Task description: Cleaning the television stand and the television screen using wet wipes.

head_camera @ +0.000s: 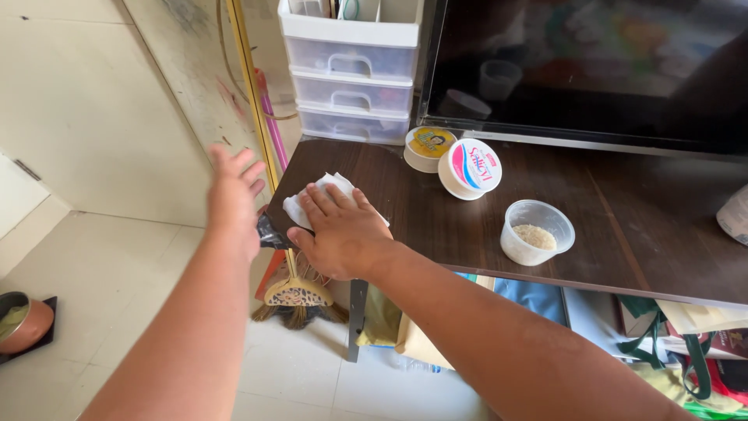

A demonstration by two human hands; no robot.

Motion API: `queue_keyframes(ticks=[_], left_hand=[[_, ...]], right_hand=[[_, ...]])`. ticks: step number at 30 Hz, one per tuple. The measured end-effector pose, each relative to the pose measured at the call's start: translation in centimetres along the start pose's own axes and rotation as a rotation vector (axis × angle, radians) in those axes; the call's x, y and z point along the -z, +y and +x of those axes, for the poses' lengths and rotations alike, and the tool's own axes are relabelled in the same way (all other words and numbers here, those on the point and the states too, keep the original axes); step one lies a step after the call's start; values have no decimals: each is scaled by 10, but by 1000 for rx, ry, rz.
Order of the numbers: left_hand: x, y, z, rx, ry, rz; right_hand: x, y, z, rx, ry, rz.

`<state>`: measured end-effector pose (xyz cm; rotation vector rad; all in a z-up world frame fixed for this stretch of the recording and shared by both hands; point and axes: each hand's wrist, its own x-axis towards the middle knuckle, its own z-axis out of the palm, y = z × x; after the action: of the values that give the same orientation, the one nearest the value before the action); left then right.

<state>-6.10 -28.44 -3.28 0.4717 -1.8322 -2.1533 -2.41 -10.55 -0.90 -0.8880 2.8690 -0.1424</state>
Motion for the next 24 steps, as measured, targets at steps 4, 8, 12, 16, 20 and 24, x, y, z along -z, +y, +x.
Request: queue_keyframes(ticks=[4,8,12,16,20,24], left_hand=[[14,5,-8,113,-19,-247],[21,7,-11,162,-59,-410],[34,2,-4,115,-65,-404],[22,8,1,75,-32,-324],[2,14,6,-63,25,-37],[-23,-9,22,-293,76,372]], right_hand=[[-11,-12,-6,82,23,-42],[-27,-36,-5,317,86,-68],[-27,-48,14,348,127,-109],[-7,-44,27,296,44,-73],[-1,-25,49,196,-25,-30],[-2,15,82,71,3,70]])
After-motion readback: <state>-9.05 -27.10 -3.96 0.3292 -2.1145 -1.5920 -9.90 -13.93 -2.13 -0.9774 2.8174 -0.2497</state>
